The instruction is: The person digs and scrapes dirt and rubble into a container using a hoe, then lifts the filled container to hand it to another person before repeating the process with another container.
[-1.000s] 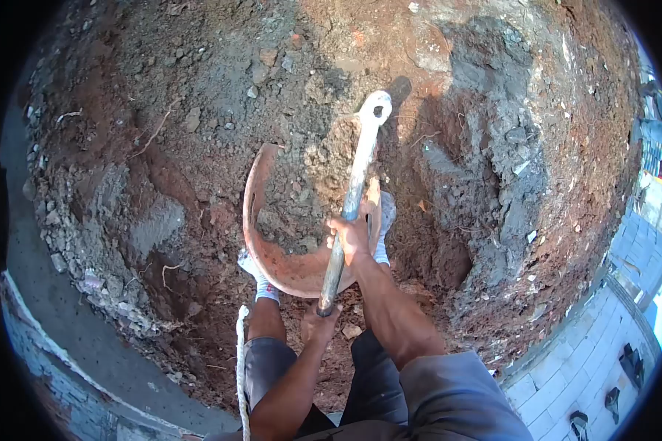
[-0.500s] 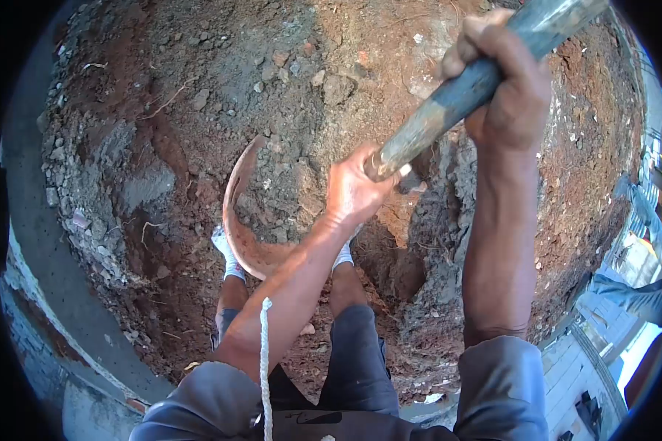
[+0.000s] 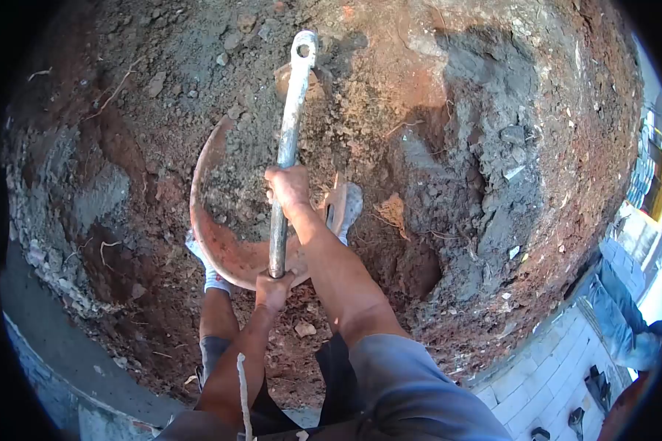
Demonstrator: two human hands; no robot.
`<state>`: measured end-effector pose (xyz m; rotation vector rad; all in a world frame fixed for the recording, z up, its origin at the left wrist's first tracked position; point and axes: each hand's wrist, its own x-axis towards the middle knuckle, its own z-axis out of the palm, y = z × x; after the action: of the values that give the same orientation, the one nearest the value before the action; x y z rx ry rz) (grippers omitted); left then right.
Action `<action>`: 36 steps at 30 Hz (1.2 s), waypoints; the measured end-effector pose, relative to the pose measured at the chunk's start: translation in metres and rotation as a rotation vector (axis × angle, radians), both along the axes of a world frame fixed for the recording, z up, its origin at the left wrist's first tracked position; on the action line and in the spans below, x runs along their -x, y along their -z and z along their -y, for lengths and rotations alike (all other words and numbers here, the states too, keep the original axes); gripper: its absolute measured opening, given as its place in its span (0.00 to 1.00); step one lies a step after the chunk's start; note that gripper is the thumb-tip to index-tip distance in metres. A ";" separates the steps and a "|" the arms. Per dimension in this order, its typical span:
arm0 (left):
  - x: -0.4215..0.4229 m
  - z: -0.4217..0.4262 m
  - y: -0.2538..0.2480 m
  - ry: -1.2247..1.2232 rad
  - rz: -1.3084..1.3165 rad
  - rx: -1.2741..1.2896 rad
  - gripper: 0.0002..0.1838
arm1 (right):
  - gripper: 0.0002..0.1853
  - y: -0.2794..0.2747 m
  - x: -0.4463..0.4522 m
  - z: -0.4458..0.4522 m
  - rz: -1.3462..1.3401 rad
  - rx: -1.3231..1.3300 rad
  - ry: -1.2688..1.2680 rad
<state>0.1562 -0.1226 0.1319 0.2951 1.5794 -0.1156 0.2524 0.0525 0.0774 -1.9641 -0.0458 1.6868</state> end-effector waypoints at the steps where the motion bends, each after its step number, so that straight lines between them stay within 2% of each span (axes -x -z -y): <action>1: 0.017 0.005 -0.004 0.025 -0.041 -0.062 0.17 | 0.07 -0.004 0.011 0.007 -0.065 0.033 0.066; 2: 0.032 0.021 -0.018 0.052 -0.072 -0.103 0.17 | 0.07 -0.005 0.019 0.013 -0.070 0.015 0.097; 5: 0.028 0.047 -0.069 0.224 -0.383 -0.125 0.17 | 0.05 -0.036 0.026 0.071 -0.102 -0.031 0.071; 7: 0.030 0.099 -0.102 -0.010 -0.309 0.027 0.19 | 0.09 -0.092 0.039 0.124 -0.136 0.091 0.185; 8: 0.033 0.153 -0.100 0.002 -0.276 0.064 0.19 | 0.13 -0.125 0.046 0.138 -0.128 0.113 0.213; 9: 0.034 0.195 -0.097 0.019 -0.245 0.102 0.20 | 0.12 -0.130 0.045 0.172 -0.177 0.091 0.146; 11: 0.025 0.198 -0.101 -0.136 -0.211 -0.105 0.20 | 0.12 -0.152 0.045 0.189 -0.213 0.013 0.077; 12: 0.017 0.200 -0.106 -0.215 -0.196 -0.194 0.20 | 0.11 -0.163 0.040 0.173 -0.135 0.015 0.006; 14: -0.007 0.161 -0.071 -0.211 -0.155 -0.107 0.17 | 0.09 -0.201 0.028 0.097 -0.041 -0.058 -0.062; 16: -0.030 0.041 -0.073 -0.160 -0.169 -0.532 0.19 | 0.09 -0.212 -0.004 0.018 -0.071 -0.310 -0.148; 17: -0.035 -0.021 -0.074 0.011 -0.180 -0.841 0.20 | 0.10 -0.222 -0.019 -0.026 -0.058 -0.445 -0.181; 18: -0.053 -0.067 -0.064 -0.162 -0.103 -0.898 0.20 | 0.15 -0.228 -0.036 -0.072 -0.048 -0.597 -0.261; 19: -0.064 -0.119 -0.072 -0.151 -0.074 -0.893 0.19 | 0.12 -0.240 -0.048 -0.115 -0.032 -0.689 -0.296; 20: -0.079 -0.159 -0.060 -0.273 0.077 -0.814 0.19 | 0.10 -0.245 -0.058 -0.154 0.005 -0.796 -0.331; 22: -0.094 -0.236 -0.051 -0.172 0.054 -0.829 0.18 | 0.07 -0.222 -0.085 -0.221 -0.013 -0.937 -0.346; 23: -0.106 -0.245 -0.031 -0.148 0.046 -0.825 0.18 | 0.06 -0.202 -0.099 -0.240 0.001 -0.996 -0.346; 25: -0.128 -0.249 0.007 -0.115 0.018 -0.823 0.18 | 0.05 -0.146 -0.122 -0.229 0.064 -0.837 -0.323; 26: -0.137 -0.218 0.027 -0.031 0.029 -0.675 0.17 | 0.04 -0.115 -0.128 -0.216 0.085 -0.757 -0.310; 27: -0.145 -0.171 0.040 -0.154 0.175 -0.562 0.16 | 0.06 -0.075 -0.134 -0.182 0.172 -0.506 -0.280; 28: -0.144 -0.122 0.042 -0.063 0.193 -0.299 0.15 | 0.08 -0.018 -0.147 -0.135 0.108 -0.268 -0.205; 29: -0.152 -0.071 0.037 -0.016 0.074 -0.199 0.18 | 0.07 0.020 -0.149 -0.086 0.054 -0.057 -0.102; 31: -0.133 -0.013 0.063 0.202 -0.067 -0.329 0.23 | 0.04 0.031 -0.148 -0.045 -0.061 0.002 0.028; 33: -0.103 -0.030 0.033 0.265 0.028 -0.093 0.28 | 0.04 0.030 -0.137 -0.032 -0.133 0.004 0.069; 34: -0.094 -0.029 0.024 0.272 -0.061 -0.076 0.27 | 0.04 0.022 -0.128 -0.036 -0.132 0.006 0.079; 35: -0.084 -0.026 0.011 0.272 -0.102 -0.191 0.26 | 0.05 0.011 -0.116 -0.033 -0.137 0.017 0.094; 36: -0.073 -0.019 -0.006 0.309 -0.121 -0.137 0.26 | 0.05 0.004 -0.105 -0.024 -0.121 0.056 0.105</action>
<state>0.2290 -0.1037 0.1376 0.6497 1.6554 -0.2690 0.3577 0.0767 0.0736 -1.8662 0.1476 1.7515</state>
